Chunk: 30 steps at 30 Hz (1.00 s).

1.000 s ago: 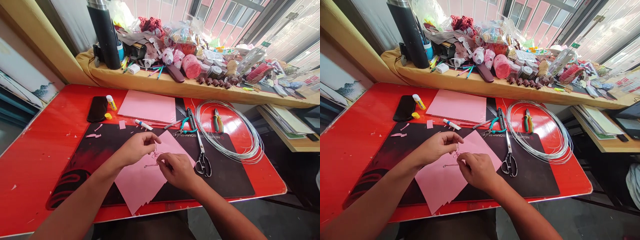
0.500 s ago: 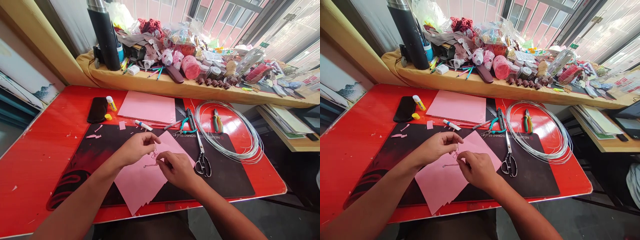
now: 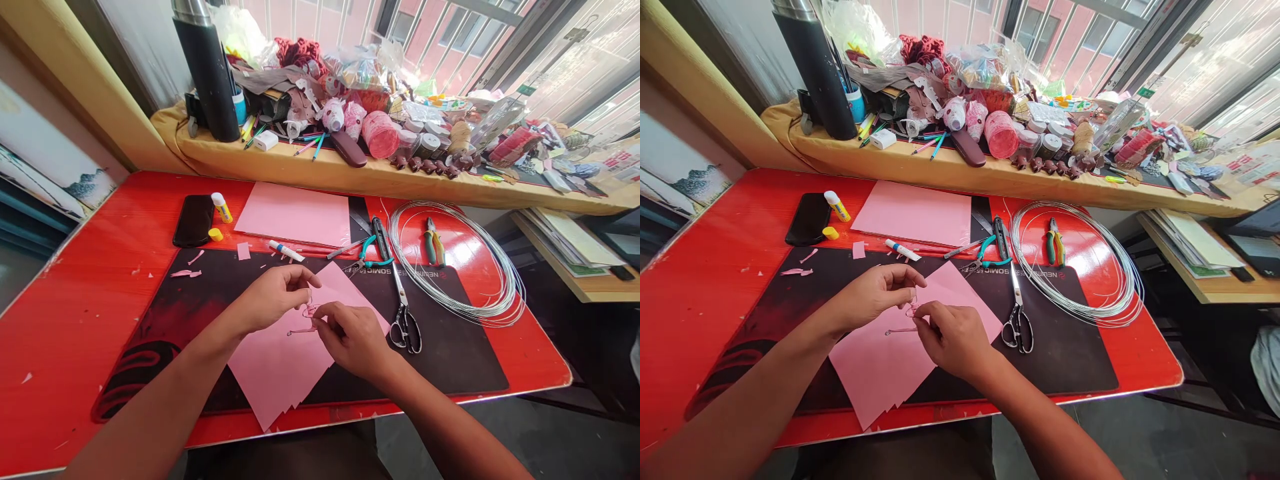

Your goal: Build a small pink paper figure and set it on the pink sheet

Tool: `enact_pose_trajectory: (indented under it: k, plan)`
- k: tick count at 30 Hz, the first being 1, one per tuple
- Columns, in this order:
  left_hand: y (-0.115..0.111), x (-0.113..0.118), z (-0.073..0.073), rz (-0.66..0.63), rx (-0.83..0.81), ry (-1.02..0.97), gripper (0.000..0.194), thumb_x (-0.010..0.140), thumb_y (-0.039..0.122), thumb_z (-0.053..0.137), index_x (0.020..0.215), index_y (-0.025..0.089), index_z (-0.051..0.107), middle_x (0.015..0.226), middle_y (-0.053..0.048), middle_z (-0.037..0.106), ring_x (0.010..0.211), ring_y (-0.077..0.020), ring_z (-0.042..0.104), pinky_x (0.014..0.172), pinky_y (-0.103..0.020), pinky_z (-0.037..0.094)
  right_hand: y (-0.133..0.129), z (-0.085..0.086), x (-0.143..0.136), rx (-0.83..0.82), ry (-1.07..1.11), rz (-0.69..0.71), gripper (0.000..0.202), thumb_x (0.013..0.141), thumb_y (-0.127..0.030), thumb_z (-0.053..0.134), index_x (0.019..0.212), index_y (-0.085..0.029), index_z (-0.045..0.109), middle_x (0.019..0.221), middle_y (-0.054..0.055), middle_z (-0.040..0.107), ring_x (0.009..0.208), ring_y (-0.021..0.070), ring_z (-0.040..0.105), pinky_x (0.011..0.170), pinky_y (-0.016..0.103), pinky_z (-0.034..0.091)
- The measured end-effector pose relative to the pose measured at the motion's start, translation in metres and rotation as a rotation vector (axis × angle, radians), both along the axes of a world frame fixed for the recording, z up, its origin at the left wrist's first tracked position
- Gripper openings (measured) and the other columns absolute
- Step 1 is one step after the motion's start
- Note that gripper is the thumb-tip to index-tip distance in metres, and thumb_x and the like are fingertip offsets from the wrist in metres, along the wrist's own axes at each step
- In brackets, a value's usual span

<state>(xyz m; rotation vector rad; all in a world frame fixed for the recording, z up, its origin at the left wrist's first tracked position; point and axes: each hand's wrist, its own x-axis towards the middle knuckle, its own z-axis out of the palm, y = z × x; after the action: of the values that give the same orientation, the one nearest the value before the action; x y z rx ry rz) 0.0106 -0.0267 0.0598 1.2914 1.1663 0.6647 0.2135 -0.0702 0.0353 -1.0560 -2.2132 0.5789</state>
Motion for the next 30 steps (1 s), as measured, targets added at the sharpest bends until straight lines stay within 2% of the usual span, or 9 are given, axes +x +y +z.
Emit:
enact_pose_trajectory:
  k: [9, 23, 30]
  plan:
    - [0.0008, 0.0011, -0.0039, 0.008, -0.006, -0.030, 0.025, 0.074, 0.029, 0.066, 0.096, 0.019, 0.074, 0.076, 0.000, 0.066, 0.071, -0.0179, 0.063, 0.068, -0.030, 0.052, -0.0021, -0.0032, -0.0003, 0.026, -0.022, 0.024, 0.013, 0.096, -0.014, 0.054, 0.098, -0.023, 0.062, 0.063, -0.005, 0.067, 0.049, 0.0120, 0.059, 0.055, 0.024, 0.037]
    - [-0.0006, 0.0015, -0.0016, 0.048, -0.012, -0.059, 0.025, 0.072, 0.027, 0.067, 0.096, 0.018, 0.073, 0.077, 0.001, 0.065, 0.069, -0.0159, 0.061, 0.068, -0.030, 0.051, -0.0010, 0.0025, -0.0027, 0.076, 0.033, 0.001, 0.011, 0.095, -0.014, 0.053, 0.096, -0.022, 0.061, 0.058, -0.006, 0.063, 0.046, 0.0107, 0.054, 0.053, 0.023, 0.037]
    - [-0.0019, -0.0005, -0.0032, 0.048, -0.026, -0.078, 0.027, 0.073, 0.028, 0.067, 0.098, 0.018, 0.072, 0.079, 0.001, 0.065, 0.069, -0.0157, 0.061, 0.069, -0.030, 0.050, -0.0011, 0.0014, -0.0040, 0.025, 0.045, 0.007, 0.011, 0.094, -0.015, 0.055, 0.095, -0.022, 0.063, 0.058, -0.007, 0.061, 0.046, 0.0102, 0.052, 0.053, 0.022, 0.034]
